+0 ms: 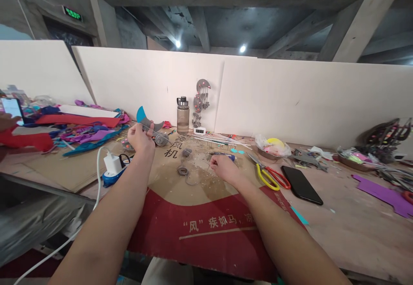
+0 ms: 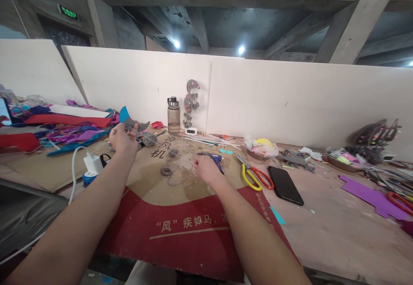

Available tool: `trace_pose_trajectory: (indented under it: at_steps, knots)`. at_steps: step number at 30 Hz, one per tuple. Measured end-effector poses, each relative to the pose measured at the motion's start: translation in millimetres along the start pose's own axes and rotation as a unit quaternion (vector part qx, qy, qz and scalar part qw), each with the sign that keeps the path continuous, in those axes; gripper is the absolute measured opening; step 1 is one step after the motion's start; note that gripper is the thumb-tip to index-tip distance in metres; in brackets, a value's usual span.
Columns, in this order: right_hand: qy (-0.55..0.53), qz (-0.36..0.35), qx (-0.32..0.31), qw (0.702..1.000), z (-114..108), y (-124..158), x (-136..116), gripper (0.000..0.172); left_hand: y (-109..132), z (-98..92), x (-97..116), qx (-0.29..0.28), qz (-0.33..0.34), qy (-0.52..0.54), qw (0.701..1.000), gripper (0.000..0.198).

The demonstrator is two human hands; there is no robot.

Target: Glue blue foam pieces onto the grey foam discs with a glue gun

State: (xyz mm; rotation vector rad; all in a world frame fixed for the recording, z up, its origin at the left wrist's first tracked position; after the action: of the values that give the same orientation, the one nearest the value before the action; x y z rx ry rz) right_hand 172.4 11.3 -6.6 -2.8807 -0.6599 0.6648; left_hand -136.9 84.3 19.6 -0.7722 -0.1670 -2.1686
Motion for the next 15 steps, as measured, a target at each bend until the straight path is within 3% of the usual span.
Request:
trace_pose_trajectory:
  at_steps: [6, 11, 15]
  knots:
    - [0.071, 0.072, 0.035, 0.994, -22.7, 11.0, -6.7, 0.017, -2.7, -2.0, 5.8, 0.009, 0.018, 0.026, 0.999, 0.013]
    - [0.029, 0.078, 0.078, 0.994, -31.2, 13.4, -5.6, 0.007, 2.6, 1.6, 2.7, -0.015, 0.004, 0.024, 1.000, 0.016]
    - [0.000, 0.069, 0.107, 0.992, -31.4, 9.8, 0.9, 0.022, 4.6, -0.6, 4.0, 0.012, -0.014, 0.034, 0.999, 0.016]
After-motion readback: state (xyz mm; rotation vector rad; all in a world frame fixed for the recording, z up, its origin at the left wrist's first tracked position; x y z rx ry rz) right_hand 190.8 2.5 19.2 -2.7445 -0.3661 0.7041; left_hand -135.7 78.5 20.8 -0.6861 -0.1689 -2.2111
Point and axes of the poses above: each hand's wrist, its own y-axis away from the middle knuckle, its own z-axis out of the palm, x = y × z, the point moved 4 cm from there along -y, towards the middle knuckle, and after that the axes turned 7 degrees about -z, right-handed, at the moved point
